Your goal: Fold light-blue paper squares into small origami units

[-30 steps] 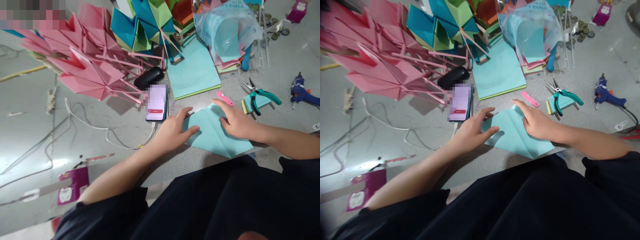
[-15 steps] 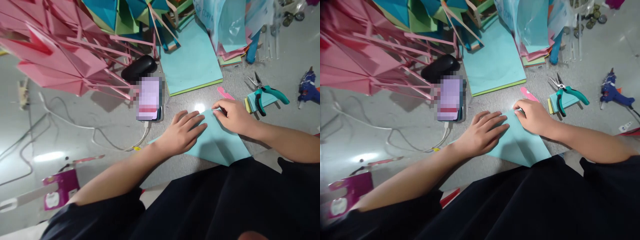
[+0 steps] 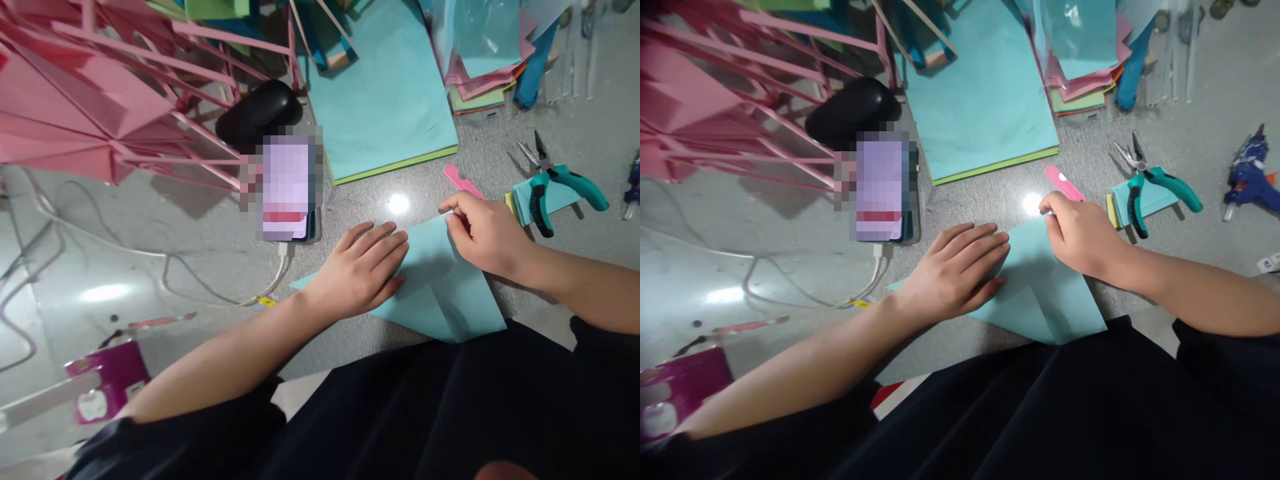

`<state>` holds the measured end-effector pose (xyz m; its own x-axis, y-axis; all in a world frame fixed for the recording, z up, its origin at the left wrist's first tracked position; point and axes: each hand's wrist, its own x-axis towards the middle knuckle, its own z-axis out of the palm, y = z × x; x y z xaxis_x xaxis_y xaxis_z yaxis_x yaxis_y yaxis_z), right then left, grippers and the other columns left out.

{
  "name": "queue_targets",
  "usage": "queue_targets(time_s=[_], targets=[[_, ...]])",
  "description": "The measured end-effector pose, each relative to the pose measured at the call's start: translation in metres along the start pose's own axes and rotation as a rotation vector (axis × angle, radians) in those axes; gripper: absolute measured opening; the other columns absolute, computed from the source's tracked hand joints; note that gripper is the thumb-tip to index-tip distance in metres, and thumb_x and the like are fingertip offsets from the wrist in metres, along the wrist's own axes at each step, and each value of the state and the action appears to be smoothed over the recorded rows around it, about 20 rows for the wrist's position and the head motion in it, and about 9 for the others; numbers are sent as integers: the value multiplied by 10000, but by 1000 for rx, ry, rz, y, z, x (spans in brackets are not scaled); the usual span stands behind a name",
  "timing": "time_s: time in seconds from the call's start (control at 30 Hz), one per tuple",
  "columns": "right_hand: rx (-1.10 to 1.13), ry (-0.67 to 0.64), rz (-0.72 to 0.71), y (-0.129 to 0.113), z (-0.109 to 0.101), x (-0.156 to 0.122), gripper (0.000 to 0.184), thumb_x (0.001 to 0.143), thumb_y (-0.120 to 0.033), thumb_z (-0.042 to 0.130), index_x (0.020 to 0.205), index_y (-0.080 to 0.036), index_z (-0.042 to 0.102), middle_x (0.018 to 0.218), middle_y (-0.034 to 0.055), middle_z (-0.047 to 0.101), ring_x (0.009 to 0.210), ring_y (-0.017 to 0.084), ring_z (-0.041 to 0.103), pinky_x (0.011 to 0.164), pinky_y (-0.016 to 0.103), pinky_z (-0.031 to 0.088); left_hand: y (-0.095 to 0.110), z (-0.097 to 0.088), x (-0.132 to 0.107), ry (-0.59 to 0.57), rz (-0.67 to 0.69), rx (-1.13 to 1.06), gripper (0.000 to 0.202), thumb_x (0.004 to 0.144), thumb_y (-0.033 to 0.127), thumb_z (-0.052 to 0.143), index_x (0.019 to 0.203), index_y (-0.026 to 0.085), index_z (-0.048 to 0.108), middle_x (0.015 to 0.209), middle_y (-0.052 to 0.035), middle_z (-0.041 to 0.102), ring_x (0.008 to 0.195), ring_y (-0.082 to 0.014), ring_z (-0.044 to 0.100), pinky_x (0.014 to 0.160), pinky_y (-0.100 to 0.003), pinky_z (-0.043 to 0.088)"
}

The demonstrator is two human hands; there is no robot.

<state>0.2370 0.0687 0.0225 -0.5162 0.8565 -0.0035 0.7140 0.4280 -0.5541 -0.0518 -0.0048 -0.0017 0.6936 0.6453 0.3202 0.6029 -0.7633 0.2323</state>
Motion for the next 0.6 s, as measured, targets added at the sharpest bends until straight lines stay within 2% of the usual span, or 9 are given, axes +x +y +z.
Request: queue_targets(time_s=[0.17, 0.33, 0.6], targets=[[-108, -58, 5, -2, -1, 1, 335, 1091, -273, 454, 1274, -165, 713, 847, 80, 772, 742, 255, 693, 701, 365, 388, 3, 0, 1, 2, -30, -22, 442, 1138, 337, 620, 1491, 83, 697, 1424, -204, 826, 1441, -419, 740, 1171, -599, 618], [-199, -134, 7, -9, -3, 3, 372, 1088, -232, 415, 1336, -171, 685, 856, 77, 784, 718, 248, 663, 657, 356, 302, 3, 1, 1, 5, -52, -47, 447, 1140, 352, 619, 1484, 75, 690, 1428, -210, 820, 1456, -432, 729, 1190, -603, 605], [-269, -285, 27, -16, -6, 1, 335, 1055, -164, 408, 1220, -187, 699, 1041, 112, 831, 713, 221, 630, 655, 358, 252, 2, 5, -3, 5, -80, -103, 506, 1118, 365, 661, 1549, 100, 669, 1475, -204, 798, 1501, -429, 695, 1245, -612, 573]])
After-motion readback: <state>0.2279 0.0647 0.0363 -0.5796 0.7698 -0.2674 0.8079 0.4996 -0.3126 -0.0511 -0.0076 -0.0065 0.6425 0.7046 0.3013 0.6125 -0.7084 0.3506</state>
